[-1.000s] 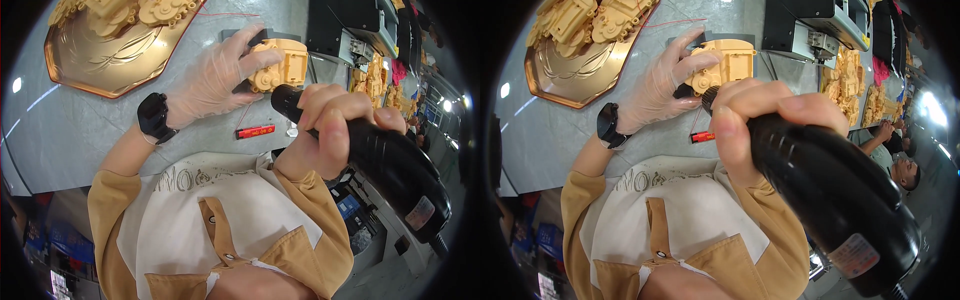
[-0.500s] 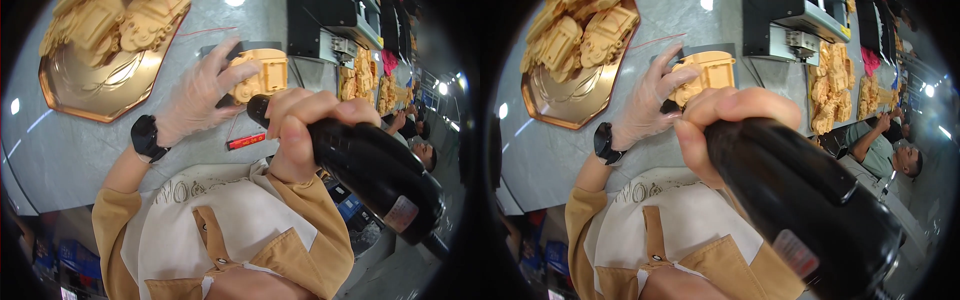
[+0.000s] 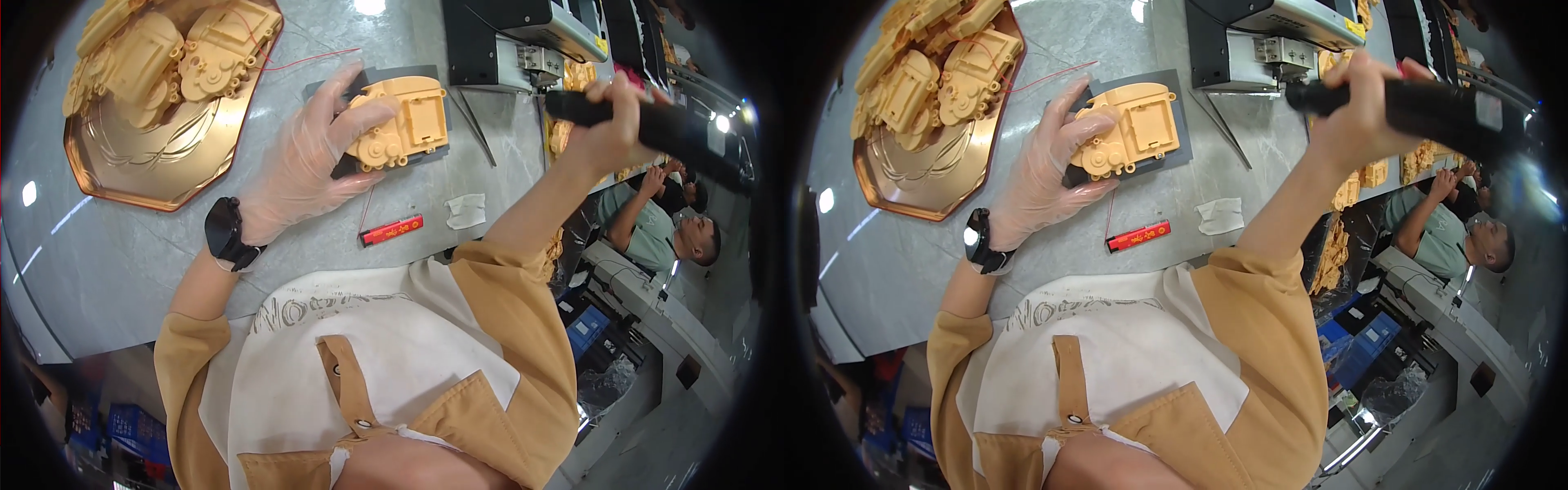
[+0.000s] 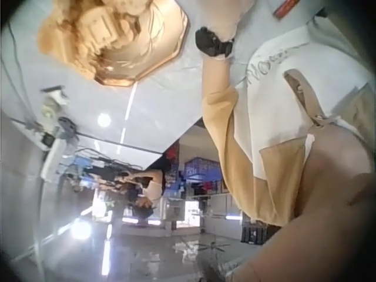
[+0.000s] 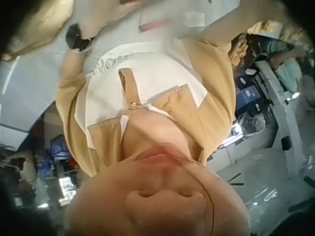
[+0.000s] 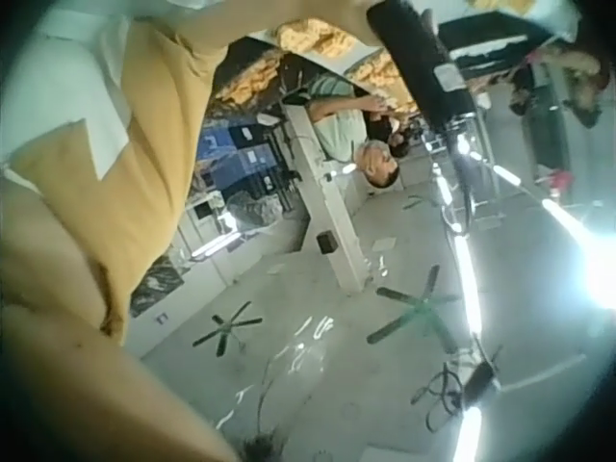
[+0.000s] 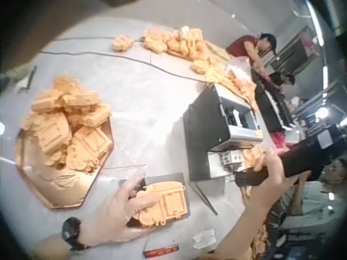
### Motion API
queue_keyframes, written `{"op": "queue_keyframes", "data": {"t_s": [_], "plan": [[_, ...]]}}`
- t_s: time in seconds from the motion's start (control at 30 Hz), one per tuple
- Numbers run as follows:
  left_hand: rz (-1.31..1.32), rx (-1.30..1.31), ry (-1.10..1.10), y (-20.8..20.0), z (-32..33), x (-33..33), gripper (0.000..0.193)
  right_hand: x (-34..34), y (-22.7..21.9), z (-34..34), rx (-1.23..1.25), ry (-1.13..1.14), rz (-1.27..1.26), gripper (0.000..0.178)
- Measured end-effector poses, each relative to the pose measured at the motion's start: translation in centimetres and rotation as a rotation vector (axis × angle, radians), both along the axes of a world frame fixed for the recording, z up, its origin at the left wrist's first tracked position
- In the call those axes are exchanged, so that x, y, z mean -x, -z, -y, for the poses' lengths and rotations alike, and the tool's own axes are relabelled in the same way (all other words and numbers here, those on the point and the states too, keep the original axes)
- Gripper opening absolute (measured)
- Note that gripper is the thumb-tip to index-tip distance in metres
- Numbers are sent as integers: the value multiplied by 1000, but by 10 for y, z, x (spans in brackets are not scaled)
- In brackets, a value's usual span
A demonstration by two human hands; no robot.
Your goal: The person assembles plastic toy tank components by joining plastic parts with screws using an electric screwdriver.
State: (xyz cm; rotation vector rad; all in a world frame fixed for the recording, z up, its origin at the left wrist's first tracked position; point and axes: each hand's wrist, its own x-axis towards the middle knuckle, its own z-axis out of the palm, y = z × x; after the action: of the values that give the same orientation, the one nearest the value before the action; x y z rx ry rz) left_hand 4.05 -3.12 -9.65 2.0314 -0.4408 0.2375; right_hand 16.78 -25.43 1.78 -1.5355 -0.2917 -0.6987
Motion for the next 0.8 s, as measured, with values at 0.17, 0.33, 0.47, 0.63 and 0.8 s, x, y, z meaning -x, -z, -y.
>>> {"op": "queue_keyframes", "data": {"t_s": [0.17, 0.33, 0.47, 0.63, 0.8], "plan": [[25, -5, 3, 2, 1, -1, 69, 79, 1, -29, -267, -381, 16, 51], [27, -26, -35, 3, -1, 4, 70, 76, -10, -70, -146, -524, -19, 47], [67, -4, -63, 1, 2, 5, 70, 55, -4, -93, -85, -580, -10, 46], [116, -222, -47, -1, 2, 10, 63, 49, 10, -109, -47, -609, -38, 46], [99, -208, -42, -1, 1, 10, 59, 44, 12, -115, -26, -591, -70, 44]]}}
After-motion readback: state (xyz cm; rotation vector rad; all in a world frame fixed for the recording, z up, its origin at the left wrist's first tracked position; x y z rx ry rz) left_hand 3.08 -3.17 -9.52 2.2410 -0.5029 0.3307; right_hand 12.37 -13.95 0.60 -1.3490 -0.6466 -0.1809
